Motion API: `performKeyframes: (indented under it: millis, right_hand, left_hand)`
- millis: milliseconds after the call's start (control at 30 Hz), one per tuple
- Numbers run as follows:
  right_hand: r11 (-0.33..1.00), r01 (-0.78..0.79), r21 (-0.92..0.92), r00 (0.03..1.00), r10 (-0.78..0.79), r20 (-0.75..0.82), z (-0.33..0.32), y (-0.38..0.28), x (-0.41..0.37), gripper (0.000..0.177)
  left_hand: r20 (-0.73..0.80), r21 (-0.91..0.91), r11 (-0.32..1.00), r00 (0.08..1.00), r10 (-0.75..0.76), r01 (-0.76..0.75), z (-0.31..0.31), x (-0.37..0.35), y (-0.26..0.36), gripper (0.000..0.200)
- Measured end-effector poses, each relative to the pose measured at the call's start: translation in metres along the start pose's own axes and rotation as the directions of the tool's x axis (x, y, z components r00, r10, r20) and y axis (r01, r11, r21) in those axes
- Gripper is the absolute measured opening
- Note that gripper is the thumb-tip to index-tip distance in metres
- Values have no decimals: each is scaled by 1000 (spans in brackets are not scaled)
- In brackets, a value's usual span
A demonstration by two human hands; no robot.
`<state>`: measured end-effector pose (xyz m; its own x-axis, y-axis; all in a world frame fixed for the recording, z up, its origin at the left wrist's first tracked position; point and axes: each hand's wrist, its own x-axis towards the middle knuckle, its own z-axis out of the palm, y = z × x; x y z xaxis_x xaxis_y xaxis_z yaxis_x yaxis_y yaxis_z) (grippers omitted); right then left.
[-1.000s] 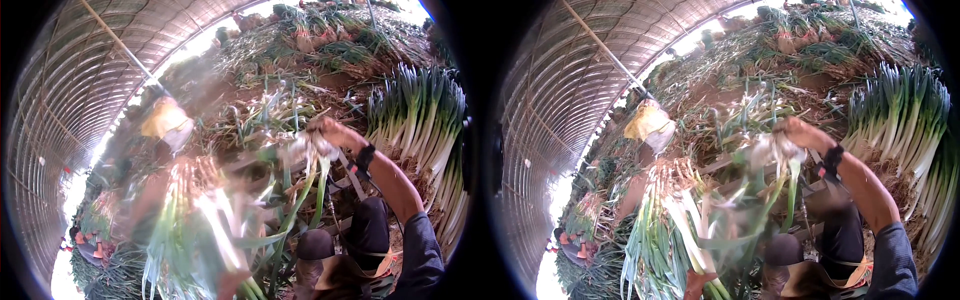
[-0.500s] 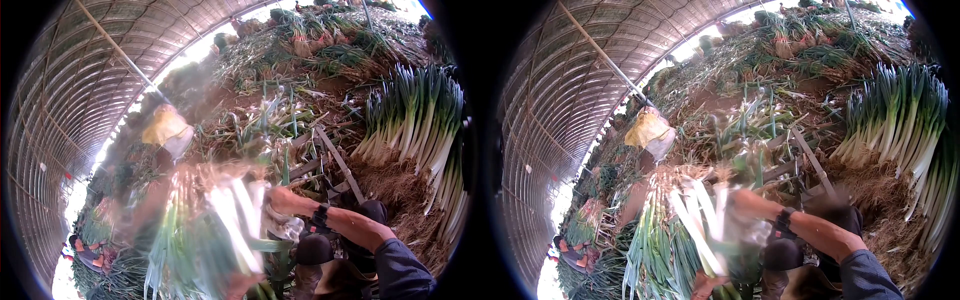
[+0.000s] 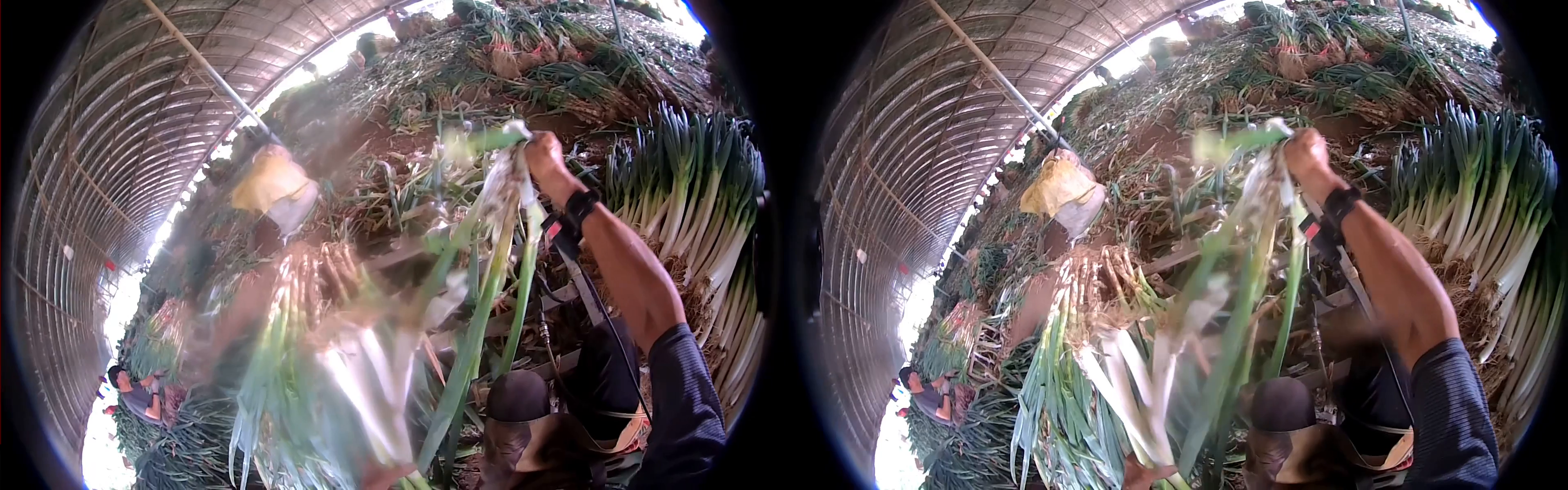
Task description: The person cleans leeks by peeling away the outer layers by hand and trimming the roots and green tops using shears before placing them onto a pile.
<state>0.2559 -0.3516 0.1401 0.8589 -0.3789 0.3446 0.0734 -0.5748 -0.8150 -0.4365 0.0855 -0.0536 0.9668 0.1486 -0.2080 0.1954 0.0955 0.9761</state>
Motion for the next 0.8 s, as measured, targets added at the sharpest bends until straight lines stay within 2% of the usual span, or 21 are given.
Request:
performKeyframes:
  millis: [33,67,100,133,167,200,233,267,300,333,367,433,467,500,567,600,633,700,733,767,800]
  right_hand:
    - [816,-182,549,983,149,104,-31,3,-9,16]
    - [866,-135,481,988,155,-3,-57,-21,-18,15]
    - [833,-129,538,991,126,43,-68,-23,-10,16]
    - [796,-130,591,991,95,91,-77,-18,-1,16]
    - [736,-131,664,963,-64,261,-89,-14,-2,17]
    - [666,-155,729,885,-234,402,-103,-15,-5,18]
    - [590,4,807,688,-588,426,-122,-25,-22,24]
    - [880,215,424,870,-370,326,-98,-28,-32,28]
    - [868,420,266,783,-495,378,-90,-22,-46,29]
    - [799,304,519,637,-576,512,-75,-15,-66,27]
    - [729,77,680,462,-631,623,-57,-4,-84,26]
    - [639,-167,751,173,-731,660,-35,10,-119,23]
    - [736,325,594,168,-663,729,-49,-14,-162,24]
    - [705,293,645,129,-698,704,-45,-25,-191,23]
    - [634,344,693,69,-753,655,-53,-59,-238,28]
    - [588,426,687,43,-772,634,-71,-84,-255,35]
    - [681,357,640,-3,-684,729,-78,-103,-264,42]
    - [773,2,635,-48,-634,772,-60,-96,-285,54]
    - [730,-225,646,-40,-669,742,-40,-84,-297,55]
    - [648,-439,622,-31,-703,711,-19,-71,-309,57]
    - [572,-582,578,-38,-730,683,-11,-67,-317,57]
  left_hand:
    - [-4,75,995,997,-71,71,-2,-3,16,66]
    - [-11,148,979,990,-141,141,8,-3,40,65]
    - [-281,248,929,938,-203,275,42,4,79,50]
    - [-354,214,925,907,-226,314,62,12,105,48]
    - [-361,175,939,906,-219,297,65,13,117,47]
    - [-370,145,948,904,-213,283,70,18,130,46]
    - [-382,122,956,902,-203,267,72,21,138,45]
    - [-395,103,962,898,-194,253,72,20,143,44]
    - [-404,89,966,895,-188,243,72,20,146,43]
    - [-414,79,968,891,-187,240,71,19,148,42]
    - [-420,72,969,888,-186,237,68,19,147,41]
    - [-415,55,971,890,-189,232,53,18,133,40]
    - [-400,56,973,898,-184,224,39,16,119,39]
    - [-368,71,968,909,-197,239,5,12,85,36]
    - [-333,206,935,919,-211,290,-9,15,72,45]
    - [-317,272,911,923,-219,310,-13,18,68,50]
    - [-378,124,945,895,-237,303,53,26,145,59]
    - [-307,97,969,933,-187,226,49,28,130,58]
    - [-270,81,979,949,-161,189,49,30,124,58]
    - [-335,168,930,906,-257,326,107,26,193,36]
    - [-308,102,959,925,-221,263,107,26,183,27]
